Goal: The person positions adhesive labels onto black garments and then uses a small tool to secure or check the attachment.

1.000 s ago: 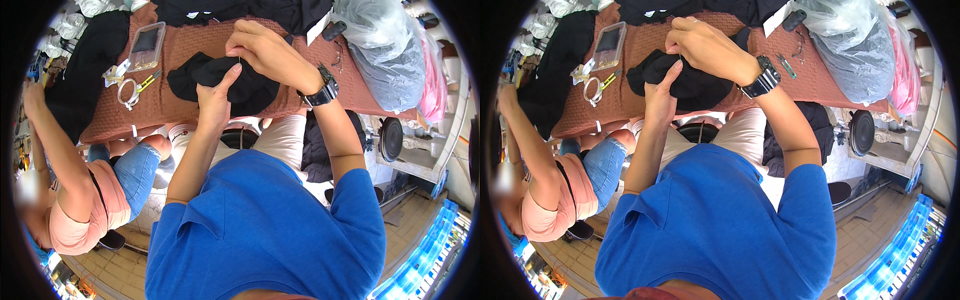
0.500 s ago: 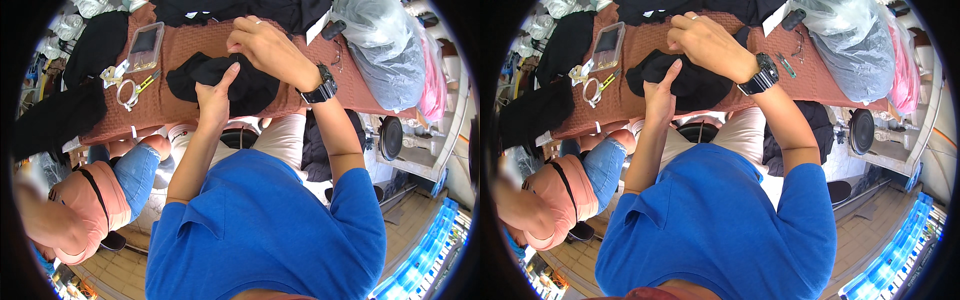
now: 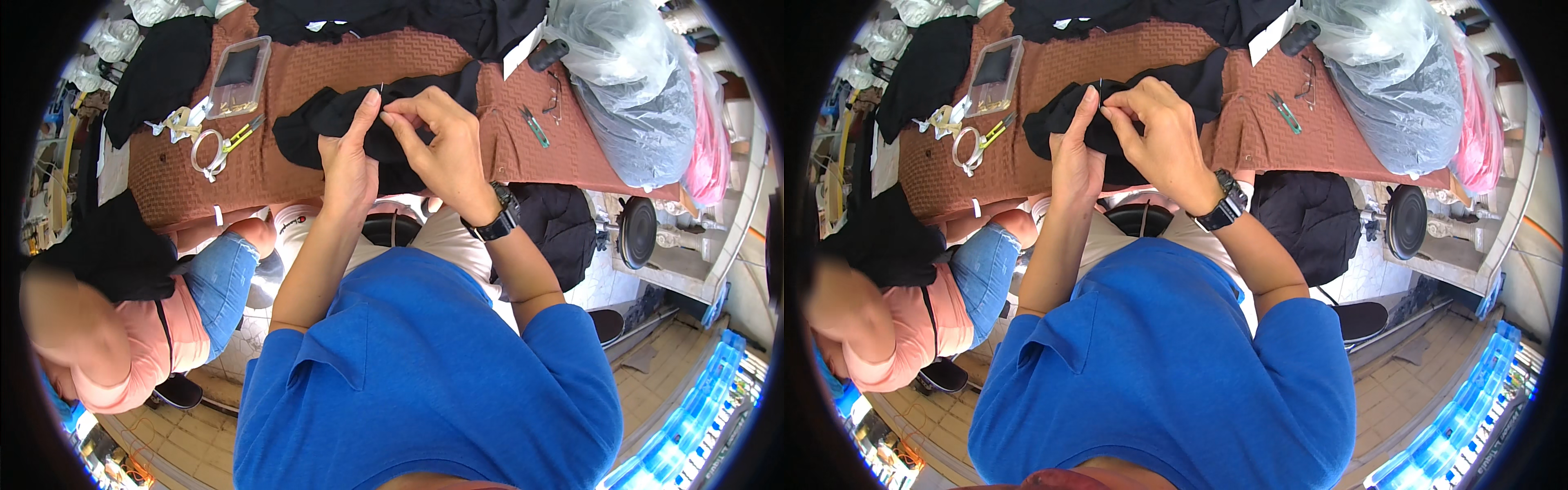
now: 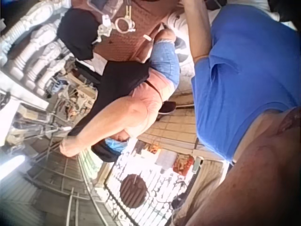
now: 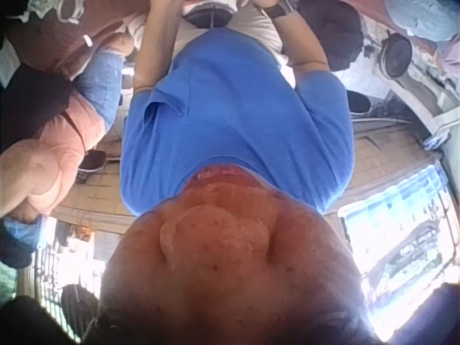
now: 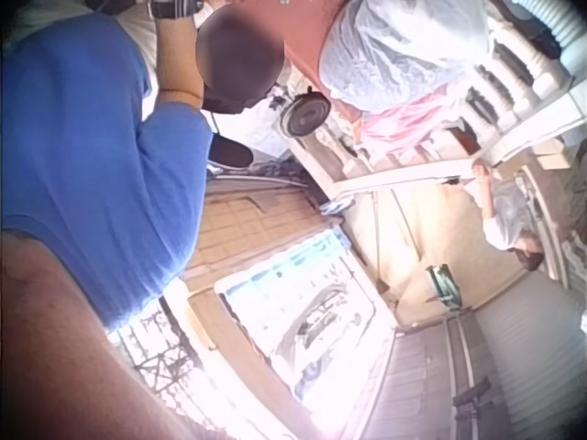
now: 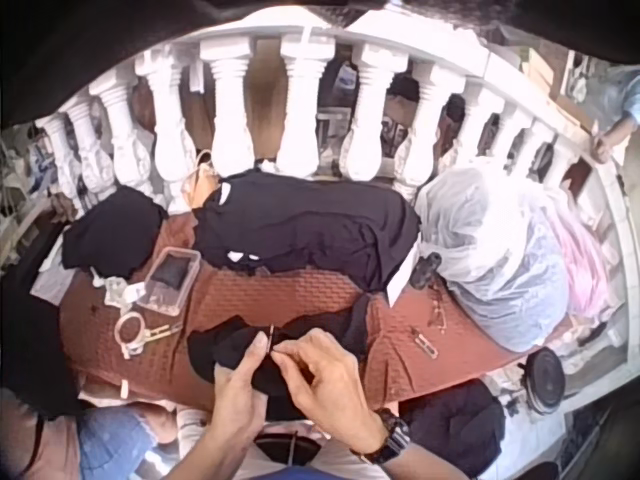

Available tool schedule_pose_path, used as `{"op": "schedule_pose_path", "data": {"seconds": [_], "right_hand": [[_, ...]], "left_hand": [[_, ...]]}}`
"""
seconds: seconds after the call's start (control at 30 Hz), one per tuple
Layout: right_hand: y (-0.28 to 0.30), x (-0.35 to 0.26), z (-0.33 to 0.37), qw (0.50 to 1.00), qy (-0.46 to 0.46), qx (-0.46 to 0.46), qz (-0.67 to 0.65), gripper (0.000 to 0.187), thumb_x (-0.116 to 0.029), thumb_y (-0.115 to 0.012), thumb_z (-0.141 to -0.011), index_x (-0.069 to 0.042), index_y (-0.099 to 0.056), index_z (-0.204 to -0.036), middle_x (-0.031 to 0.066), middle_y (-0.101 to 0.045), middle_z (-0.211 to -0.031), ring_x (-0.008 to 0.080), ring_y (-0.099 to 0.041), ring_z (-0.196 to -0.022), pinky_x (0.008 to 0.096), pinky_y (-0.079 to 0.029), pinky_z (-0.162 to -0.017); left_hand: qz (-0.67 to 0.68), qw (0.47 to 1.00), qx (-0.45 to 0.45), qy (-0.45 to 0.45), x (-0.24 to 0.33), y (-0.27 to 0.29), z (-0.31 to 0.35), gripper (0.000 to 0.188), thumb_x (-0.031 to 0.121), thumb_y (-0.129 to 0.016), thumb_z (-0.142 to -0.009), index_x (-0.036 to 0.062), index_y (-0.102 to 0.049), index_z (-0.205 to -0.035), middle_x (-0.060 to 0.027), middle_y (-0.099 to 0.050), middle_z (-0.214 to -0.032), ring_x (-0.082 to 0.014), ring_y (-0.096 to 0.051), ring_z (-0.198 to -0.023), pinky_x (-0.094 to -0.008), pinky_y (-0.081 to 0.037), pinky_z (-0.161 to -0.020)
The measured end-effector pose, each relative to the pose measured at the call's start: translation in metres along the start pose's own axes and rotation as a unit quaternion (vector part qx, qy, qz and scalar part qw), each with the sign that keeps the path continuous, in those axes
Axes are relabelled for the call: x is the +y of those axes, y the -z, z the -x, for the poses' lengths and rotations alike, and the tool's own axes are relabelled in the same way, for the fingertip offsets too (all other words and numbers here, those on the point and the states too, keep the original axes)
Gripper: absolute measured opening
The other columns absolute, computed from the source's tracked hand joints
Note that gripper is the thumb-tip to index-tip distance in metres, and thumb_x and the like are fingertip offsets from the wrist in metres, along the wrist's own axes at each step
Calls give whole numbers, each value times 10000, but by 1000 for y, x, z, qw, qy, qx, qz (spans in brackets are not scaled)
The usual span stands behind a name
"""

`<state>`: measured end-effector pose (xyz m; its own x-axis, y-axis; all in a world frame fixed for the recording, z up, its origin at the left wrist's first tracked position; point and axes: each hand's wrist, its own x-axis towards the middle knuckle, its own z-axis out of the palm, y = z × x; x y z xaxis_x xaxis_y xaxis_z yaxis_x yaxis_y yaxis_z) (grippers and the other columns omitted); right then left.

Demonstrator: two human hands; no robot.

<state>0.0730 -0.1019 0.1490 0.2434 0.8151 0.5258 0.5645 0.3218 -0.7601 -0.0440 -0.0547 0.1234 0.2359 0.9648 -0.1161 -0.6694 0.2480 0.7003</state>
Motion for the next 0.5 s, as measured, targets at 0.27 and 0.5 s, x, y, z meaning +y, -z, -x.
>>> {"op": "schedule_pose_path", "data": {"seconds": [0.27, 0.5], "right_hand": [[-14, 14, 5, 990, 110, 50, 77, 182, -22, -790, -762, -35, -654, -883, 70, -589, -801, 242, -569, -706, 366, -462, -613], [-7, 20, -8, 999, 38, 13, 20, 222, -61, -805, -771, -32, -670, -945, 56, -593, -871, 202, -564, -764, 334, -477, -691]], "left_hand": [[7, 999, 5, 37, -2, 2, 1, 67, 55, -743, -906, 44, -713, -964, -10, -708, -957, -82, -641, -888, -254, -498, -828], [25, 999, 23, 30, 0, 2, 1, 114, 60, -753, -895, 40, -709, -999, -25, -713, -987, -98, -660, -918, -258, -513, -840]]}}
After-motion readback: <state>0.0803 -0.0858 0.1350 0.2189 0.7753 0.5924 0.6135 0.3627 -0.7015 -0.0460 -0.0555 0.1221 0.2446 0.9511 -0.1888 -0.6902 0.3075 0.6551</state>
